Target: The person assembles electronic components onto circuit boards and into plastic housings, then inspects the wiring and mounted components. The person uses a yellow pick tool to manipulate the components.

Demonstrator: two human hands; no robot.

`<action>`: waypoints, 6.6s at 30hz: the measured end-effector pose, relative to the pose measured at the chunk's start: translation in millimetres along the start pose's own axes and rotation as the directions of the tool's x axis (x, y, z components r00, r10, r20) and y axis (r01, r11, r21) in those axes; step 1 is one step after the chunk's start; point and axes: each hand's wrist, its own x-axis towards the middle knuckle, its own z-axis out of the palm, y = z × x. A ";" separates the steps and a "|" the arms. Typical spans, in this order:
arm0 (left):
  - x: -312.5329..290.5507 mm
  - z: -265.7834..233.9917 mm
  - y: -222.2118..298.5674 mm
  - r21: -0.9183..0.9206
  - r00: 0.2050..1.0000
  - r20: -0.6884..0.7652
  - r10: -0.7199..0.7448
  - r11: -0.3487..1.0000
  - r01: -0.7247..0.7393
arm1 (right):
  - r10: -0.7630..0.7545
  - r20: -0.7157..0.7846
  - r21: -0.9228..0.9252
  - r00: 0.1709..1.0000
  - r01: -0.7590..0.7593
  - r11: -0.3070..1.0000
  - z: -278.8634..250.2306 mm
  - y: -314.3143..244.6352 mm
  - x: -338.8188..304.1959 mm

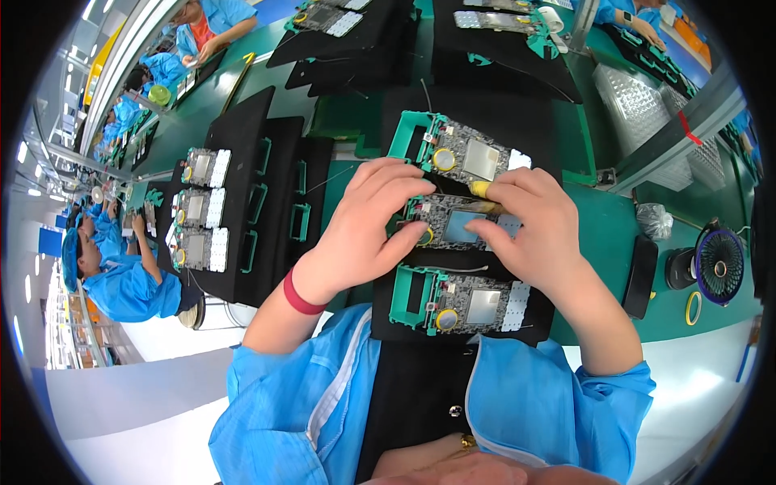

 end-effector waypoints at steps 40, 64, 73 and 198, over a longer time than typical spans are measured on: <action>4.5 17.1 -3.1 -0.051 0.995 -0.081 -0.055 0.997 0.051 | 0.030 0.095 -0.043 0.995 -0.026 0.999 13.7 -29.9 -0.7; -17.7 9.0 50.6 -0.139 0.987 0.158 0.023 0.990 -0.001 | 0.379 0.533 -0.013 0.757 -0.440 0.898 -37.5 -17.4 -71.1; -12.3 -4.3 35.7 -0.134 0.989 0.094 -0.110 0.983 0.122 | 0.237 0.384 0.093 0.892 -0.293 0.952 -10.1 -14.9 -37.3; -47.1 18.0 34.2 -0.082 0.995 -0.046 -0.092 0.993 0.088 | 0.005 0.169 0.120 0.986 -0.025 0.992 14.9 -55.1 -45.6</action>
